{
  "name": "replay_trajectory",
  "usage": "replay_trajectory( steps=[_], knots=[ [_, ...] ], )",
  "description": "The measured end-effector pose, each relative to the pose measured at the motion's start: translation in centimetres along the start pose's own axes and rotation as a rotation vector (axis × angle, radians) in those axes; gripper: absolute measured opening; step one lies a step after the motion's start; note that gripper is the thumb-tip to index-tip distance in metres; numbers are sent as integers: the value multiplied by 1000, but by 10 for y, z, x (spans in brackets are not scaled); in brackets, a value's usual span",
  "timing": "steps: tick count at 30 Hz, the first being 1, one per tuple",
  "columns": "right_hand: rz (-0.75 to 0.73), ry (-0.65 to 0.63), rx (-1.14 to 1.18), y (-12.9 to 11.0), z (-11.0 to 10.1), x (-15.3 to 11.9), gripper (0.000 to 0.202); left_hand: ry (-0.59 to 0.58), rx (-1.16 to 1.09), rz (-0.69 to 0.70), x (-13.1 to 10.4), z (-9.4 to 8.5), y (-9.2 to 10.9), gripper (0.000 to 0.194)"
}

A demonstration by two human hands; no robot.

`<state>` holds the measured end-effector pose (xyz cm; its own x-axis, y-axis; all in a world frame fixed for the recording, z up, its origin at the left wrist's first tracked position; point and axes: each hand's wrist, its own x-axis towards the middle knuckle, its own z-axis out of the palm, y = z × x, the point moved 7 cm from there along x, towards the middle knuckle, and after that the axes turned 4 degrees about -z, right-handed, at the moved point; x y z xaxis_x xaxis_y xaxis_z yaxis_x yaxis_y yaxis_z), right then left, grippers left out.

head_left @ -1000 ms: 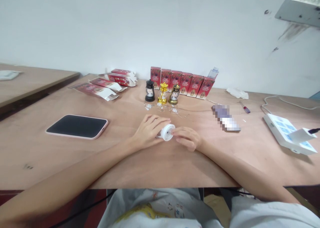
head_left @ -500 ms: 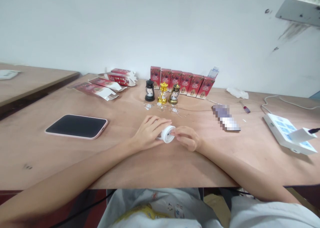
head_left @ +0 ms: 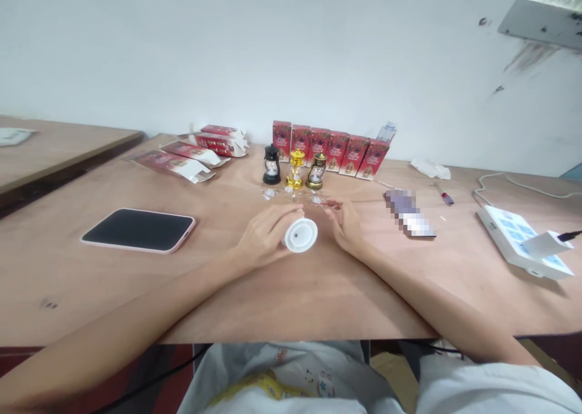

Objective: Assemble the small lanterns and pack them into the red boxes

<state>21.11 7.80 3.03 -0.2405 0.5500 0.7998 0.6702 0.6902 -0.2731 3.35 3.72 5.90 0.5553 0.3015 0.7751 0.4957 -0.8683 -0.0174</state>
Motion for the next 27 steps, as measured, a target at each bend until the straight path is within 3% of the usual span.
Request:
replay_trajectory(
  steps=[5, 7, 13, 17, 21, 27],
  knots=[
    [41, -403, -436, 31, 24, 2, 22, 93, -154, -365, -1, -10, -25, 43],
    [37, -492, -503, 33, 27, 2, 21, 114, -237, -542, -3, -9, -36, 41],
    [81, -585, -581, 30, 26, 0, 23, 196, -637, -957, -14, 8, -67, 39],
    [152, -616, -636, 29, 23, -3, 25, 276, -1068, -1314, -30, 27, -79, 33],
    [138, -652, -666, 21, 21, -6, 23, 226, -1388, -1460, -34, 39, -75, 24],
    [31, -742, -637, 3, 20, -4, 26, 302, -1447, -1580, -39, 41, -81, 15]
  ],
)
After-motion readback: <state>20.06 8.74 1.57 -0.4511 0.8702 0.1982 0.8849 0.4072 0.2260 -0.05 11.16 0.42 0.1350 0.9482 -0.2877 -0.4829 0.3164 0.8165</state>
